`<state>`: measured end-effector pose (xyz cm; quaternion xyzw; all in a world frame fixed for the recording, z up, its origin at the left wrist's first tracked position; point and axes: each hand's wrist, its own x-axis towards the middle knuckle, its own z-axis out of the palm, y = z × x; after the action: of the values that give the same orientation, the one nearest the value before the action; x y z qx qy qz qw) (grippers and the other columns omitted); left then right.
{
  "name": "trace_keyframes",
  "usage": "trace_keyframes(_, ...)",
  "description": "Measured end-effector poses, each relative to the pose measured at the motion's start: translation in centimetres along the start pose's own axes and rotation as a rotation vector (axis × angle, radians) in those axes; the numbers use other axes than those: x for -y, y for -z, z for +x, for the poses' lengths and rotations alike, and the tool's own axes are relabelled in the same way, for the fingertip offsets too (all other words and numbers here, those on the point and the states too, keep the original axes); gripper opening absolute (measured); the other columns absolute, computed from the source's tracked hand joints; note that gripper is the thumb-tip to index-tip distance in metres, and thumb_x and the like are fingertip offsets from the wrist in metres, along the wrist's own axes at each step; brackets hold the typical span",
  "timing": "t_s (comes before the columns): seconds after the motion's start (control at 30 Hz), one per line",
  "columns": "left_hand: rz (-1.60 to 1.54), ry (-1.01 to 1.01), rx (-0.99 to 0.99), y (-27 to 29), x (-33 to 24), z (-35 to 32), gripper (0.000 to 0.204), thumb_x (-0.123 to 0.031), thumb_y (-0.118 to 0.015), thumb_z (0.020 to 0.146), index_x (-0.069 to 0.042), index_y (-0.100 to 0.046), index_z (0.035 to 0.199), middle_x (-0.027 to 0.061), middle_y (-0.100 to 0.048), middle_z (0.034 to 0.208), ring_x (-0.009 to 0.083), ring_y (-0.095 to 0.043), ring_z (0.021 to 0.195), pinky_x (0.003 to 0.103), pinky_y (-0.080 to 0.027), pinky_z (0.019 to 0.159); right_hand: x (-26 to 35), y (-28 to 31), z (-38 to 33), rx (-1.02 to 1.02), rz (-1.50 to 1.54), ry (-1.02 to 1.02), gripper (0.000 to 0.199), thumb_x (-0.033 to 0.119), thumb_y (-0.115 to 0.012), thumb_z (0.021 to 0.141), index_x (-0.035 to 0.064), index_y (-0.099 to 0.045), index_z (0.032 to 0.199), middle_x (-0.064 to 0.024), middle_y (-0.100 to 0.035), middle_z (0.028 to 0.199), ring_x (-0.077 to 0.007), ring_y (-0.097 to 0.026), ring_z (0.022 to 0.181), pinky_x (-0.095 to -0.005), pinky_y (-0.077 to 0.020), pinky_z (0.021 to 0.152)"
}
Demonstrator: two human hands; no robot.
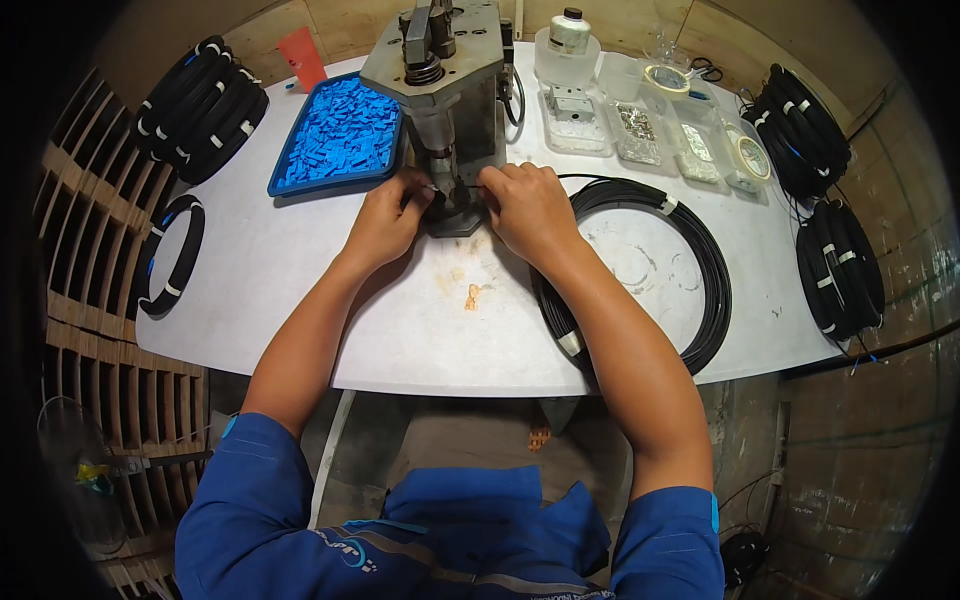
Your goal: The person assembles connectors onto fiber optic cables by hand, then crimps them using a specialized press machine.
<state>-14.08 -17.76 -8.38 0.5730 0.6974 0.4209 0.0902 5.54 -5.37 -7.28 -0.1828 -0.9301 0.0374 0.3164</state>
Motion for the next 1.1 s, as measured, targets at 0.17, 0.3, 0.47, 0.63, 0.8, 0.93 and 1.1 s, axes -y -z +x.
trace_keyframes(0.17, -0.014, -0.010, -0.007, -0.16, 0.15, 0.00, 0.021, -0.014, -0.064, 0.098, 0.002, -0.066, 0.111, 0.0208, -0.071, 0.102, 0.0353, -0.070, 0.096, 0.040, -0.053, 0.087, -0.15, -0.15, -0.04, -0.007, 0.002, 0.001, 0.009, 0.010, -0.070, 0.084, 0.0083, -0.065, 0.091, -0.0097, -0.068, 0.080, -0.0322, -0.066, 0.082, -0.0441, -0.0483, 0.074)
trace_keyframes(0.3, 0.002, -0.017, -0.009, -0.15, 0.26, 0.02, 0.020, -0.014, -0.064, 0.098, 0.002, -0.066, 0.110, 0.0207, -0.071, 0.102, 0.0351, -0.070, 0.096, 0.040, -0.053, 0.087, -0.14, -0.20, -0.01, -0.005, 0.004, 0.000, 0.009, 0.009, -0.070, 0.083, 0.0083, -0.065, 0.090, -0.0097, -0.068, 0.080, -0.0322, -0.066, 0.082, -0.0442, -0.0483, 0.074)
trace_keyframes(0.47, -0.005, -0.012, -0.005, -0.13, 0.18, -0.01, 0.021, -0.014, -0.064, 0.098, 0.002, -0.066, 0.111, 0.0206, -0.071, 0.101, 0.0352, -0.070, 0.095, 0.040, -0.053, 0.087, -0.19, -0.23, 0.01, -0.010, -0.001, 0.005, 0.010, 0.008, -0.070, 0.082, 0.0085, -0.064, 0.090, -0.0095, -0.067, 0.080, -0.0322, -0.066, 0.082, -0.0443, -0.0483, 0.074)
trace_keyframes(0.63, -0.011, -0.001, 0.000, -0.10, 0.10, -0.01, 0.021, -0.014, -0.064, 0.098, 0.002, -0.066, 0.111, 0.0212, -0.071, 0.101, 0.0350, -0.070, 0.095, 0.040, -0.053, 0.086, -0.20, -0.24, -0.03, -0.008, 0.000, 0.006, 0.011, 0.008, -0.070, 0.081, 0.0087, -0.064, 0.091, -0.0093, -0.068, 0.081, -0.0323, -0.066, 0.082, -0.0443, -0.0482, 0.074)
trace_keyframes(0.8, 0.004, -0.009, -0.005, 0.08, 0.24, -0.10, 0.022, -0.015, -0.064, 0.098, 0.003, -0.066, 0.111, 0.0213, -0.072, 0.101, 0.0345, -0.071, 0.095, 0.040, -0.053, 0.086, -0.06, -0.35, 0.13, -0.005, 0.004, 0.006, 0.010, 0.008, -0.069, 0.082, 0.0082, -0.064, 0.091, -0.0100, -0.068, 0.080, -0.0326, -0.066, 0.082, -0.0443, -0.0482, 0.074)
trace_keyframes(0.93, 0.001, 0.011, 0.004, -0.14, -0.03, 0.01, 0.022, -0.015, -0.064, 0.098, 0.003, -0.066, 0.111, 0.0211, -0.072, 0.102, 0.0344, -0.071, 0.095, 0.039, -0.053, 0.087, -0.26, -0.25, -0.07, -0.017, 0.005, 0.001, 0.010, 0.009, -0.069, 0.083, 0.0080, -0.064, 0.091, -0.0103, -0.067, 0.080, -0.0327, -0.066, 0.081, -0.0445, -0.0483, 0.074)
trace_keyframes(1.1, -0.009, 0.021, 0.008, -0.06, 0.00, 0.01, 0.023, -0.015, -0.064, 0.098, 0.002, -0.066, 0.113, 0.0210, -0.072, 0.102, 0.0338, -0.071, 0.095, 0.039, -0.054, 0.086, -0.29, -0.37, 0.00, -0.019, 0.002, 0.005, 0.010, 0.009, -0.069, 0.083, 0.0079, -0.064, 0.091, -0.0101, -0.067, 0.080, -0.0327, -0.066, 0.081, -0.0445, -0.0482, 0.074)
